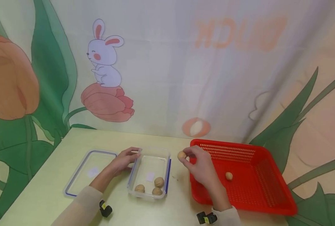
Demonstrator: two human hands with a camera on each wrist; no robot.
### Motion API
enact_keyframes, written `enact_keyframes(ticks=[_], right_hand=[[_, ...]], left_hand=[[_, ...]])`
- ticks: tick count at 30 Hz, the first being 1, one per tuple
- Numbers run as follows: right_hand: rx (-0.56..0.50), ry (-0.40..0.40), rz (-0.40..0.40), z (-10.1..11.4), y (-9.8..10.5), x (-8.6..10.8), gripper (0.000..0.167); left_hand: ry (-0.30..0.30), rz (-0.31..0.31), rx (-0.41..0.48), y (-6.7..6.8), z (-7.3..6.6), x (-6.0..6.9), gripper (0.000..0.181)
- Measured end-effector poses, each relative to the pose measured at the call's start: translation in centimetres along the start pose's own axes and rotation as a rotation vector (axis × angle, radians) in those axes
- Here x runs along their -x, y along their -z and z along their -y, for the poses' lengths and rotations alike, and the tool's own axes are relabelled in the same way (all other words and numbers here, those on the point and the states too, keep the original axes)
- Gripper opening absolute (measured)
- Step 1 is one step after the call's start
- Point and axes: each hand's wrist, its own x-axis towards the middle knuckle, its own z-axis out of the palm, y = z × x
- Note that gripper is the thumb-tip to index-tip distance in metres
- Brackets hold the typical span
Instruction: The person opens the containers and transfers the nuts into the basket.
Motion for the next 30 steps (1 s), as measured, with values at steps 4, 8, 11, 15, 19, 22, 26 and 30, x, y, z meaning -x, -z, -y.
enact_keyframes(ticks=[4,8,11,15,19,22,26,30], right_hand=[[0.025,-0.036,-0.009,-1.4,1.2,0.1,0.032],[0.062,-0.052,-0.034,-3.0,2.3,0.4,0.032],[0.077,-0.055,-0.057,-4.2,3.0,0.8,0.033],[0.092,-0.075,-0.073,-5.9,3.6,1.4,0.035],[0.125,-0.098,-0.085,-7.6,4.0,2.0,0.034],[0.15,-0.099,-0.098,-8.8,4.3,2.4,0.032],[0.16,-0.116,-0.1,-10.1,4.6,2.8,0.031],[0.137,-0.158,-0.079,-10.8,4.7,3.1,0.031]], left_hand=[[-0.004,-0.007,0.006,0.3,0.1,0.0,0.044],[-0.007,-0.001,0.008,0.3,0.2,-0.1,0.044],[-0.002,0.0,0.003,0.2,0.2,-0.2,0.045],[0.006,-0.006,-0.003,0.1,0.2,-0.3,0.045],[0.009,-0.011,-0.004,-0.1,0.3,-0.3,0.045],[0.009,-0.014,-0.001,-0.1,0.2,-0.2,0.045],[-0.004,-0.005,0.004,-0.1,0.1,0.0,0.046],[-0.013,0.007,0.008,0.0,0.1,0.1,0.047]])
